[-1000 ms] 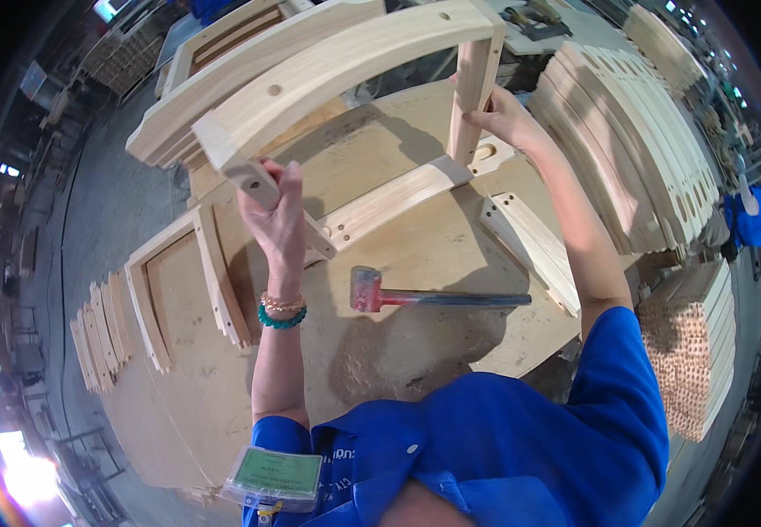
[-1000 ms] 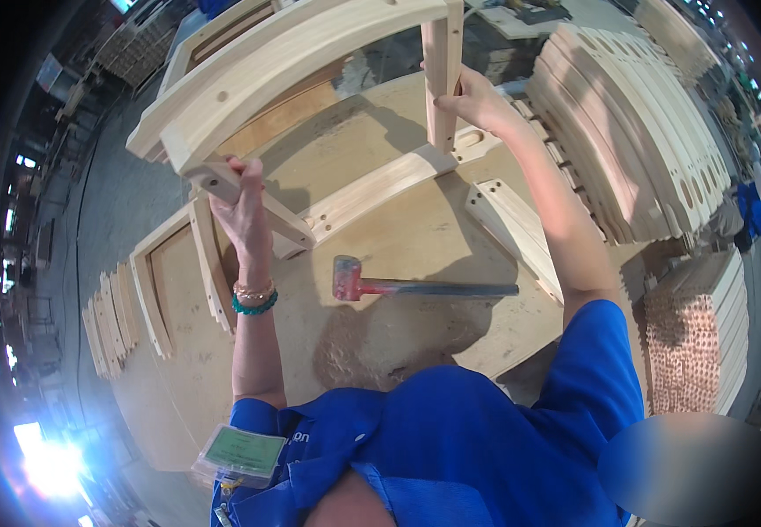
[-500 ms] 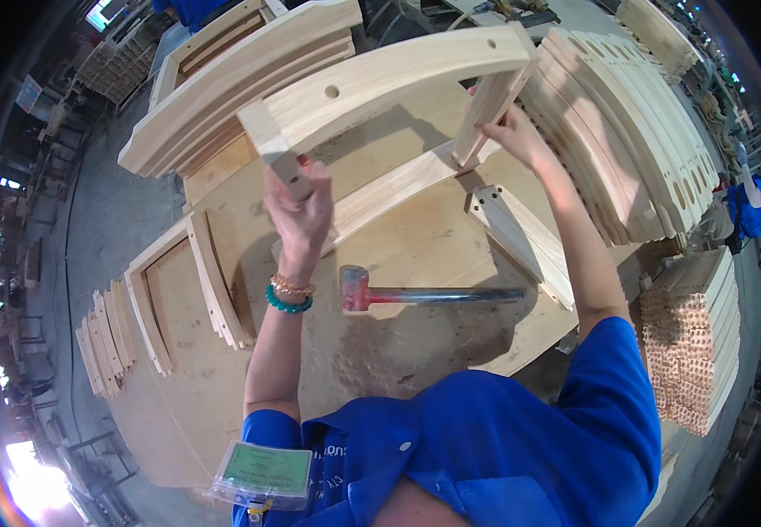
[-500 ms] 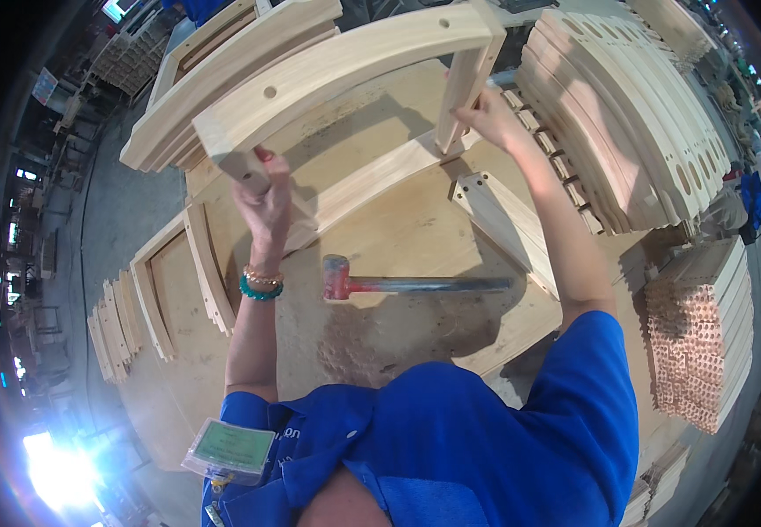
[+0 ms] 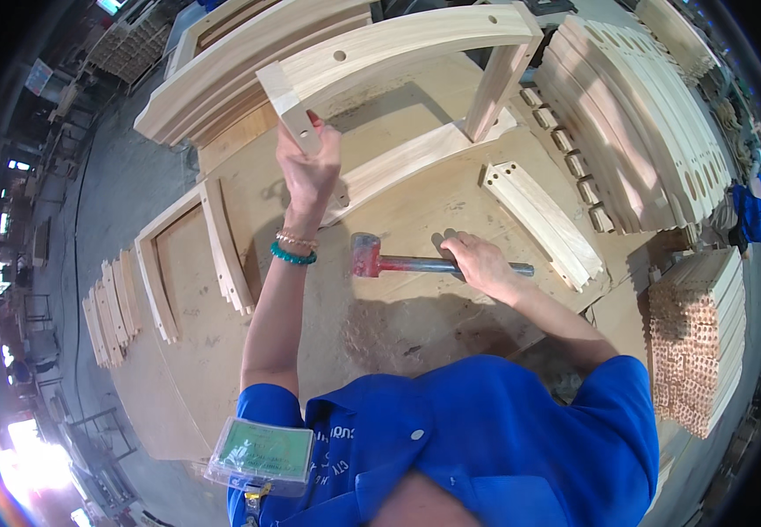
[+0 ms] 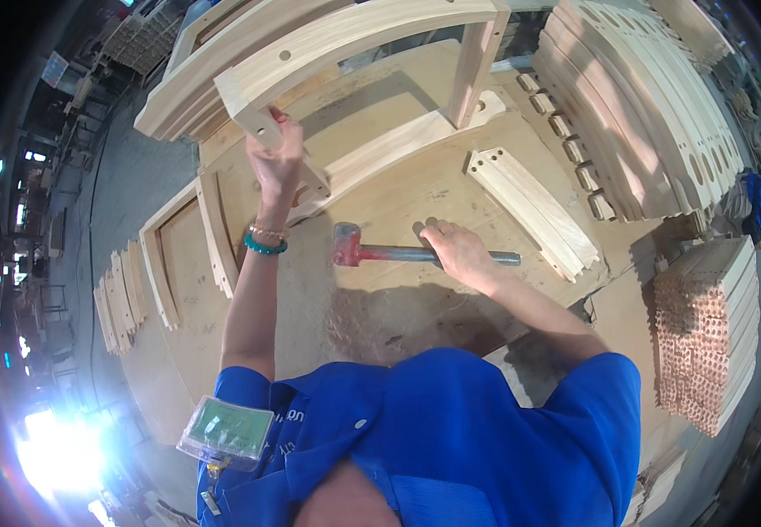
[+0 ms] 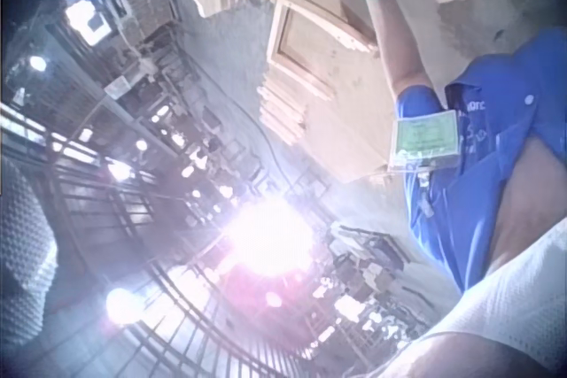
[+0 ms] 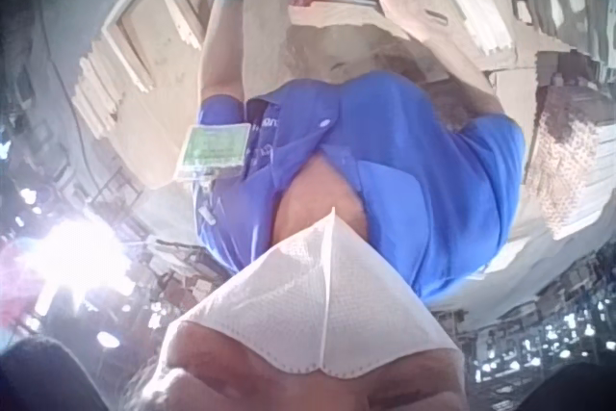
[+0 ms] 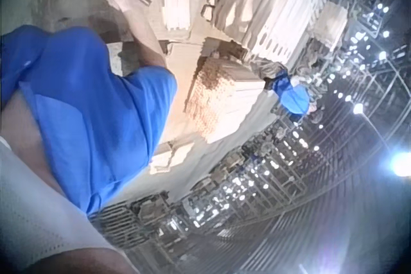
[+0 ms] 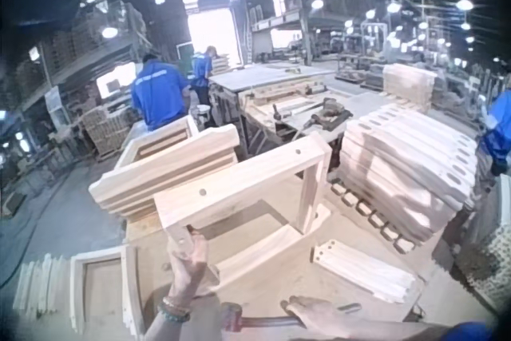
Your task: The person assembles wooden chair frames by hand, using a rubber mallet to tap dowels and slats into place. They repeatedly pick up frame pieces and slats, align them, and hammer them together on a workbench in a factory setting.
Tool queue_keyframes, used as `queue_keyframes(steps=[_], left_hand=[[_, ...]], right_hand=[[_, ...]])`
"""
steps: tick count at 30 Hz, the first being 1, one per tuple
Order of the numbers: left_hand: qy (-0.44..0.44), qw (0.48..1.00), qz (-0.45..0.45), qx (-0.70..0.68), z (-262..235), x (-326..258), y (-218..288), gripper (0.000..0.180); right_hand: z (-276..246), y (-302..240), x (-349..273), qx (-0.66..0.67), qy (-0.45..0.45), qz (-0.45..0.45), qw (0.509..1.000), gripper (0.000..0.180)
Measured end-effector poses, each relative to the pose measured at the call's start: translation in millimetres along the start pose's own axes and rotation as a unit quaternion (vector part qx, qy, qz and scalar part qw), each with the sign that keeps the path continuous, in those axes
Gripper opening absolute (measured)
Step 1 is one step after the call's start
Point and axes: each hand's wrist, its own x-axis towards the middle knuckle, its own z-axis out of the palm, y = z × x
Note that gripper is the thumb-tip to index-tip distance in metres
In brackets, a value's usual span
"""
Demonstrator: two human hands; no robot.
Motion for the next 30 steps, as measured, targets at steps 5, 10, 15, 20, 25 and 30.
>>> queue_keyframes(steps=[5,10,15,20,25,30], left_hand=[[0.023,1.000,-0.008,-0.020,-3.1,-3.3,-4.0,0.019],[0.022,1.000,0.005,0.002,-4.8,-13.0,-7.4,0.015],[0.031,0.999,-0.002,-0.020,-1.9,-7.2,-14.0,0.016],[0.053,0.998,-0.018,-0.040,-9.2,-12.2,-23.8,0.020],[0.034,0.998,-0.009,-0.051,4.1,-10.9,-20.0,0.020],[0.029,0.999,-0.009,-0.020,7.0,-5.2,-12.9,0.020]], right_hand=[[1.7,-2.9,-10.3,0.126,0.051,-0.030,0.990,0.025],[5.5,-6.1,-23.3,0.078,0.032,-0.039,0.996,0.029],[-34.2,-22.6,-34.7,0.234,-0.096,0.068,0.965,0.029],[-202.5,-62.8,-49.5,0.331,-0.006,0.074,0.941,0.034],[-314.1,-72.5,-58.9,0.497,0.270,-0.066,0.822,0.038],[-236.6,4.3,-2.1,0.267,0.318,0.038,0.909,0.039]])
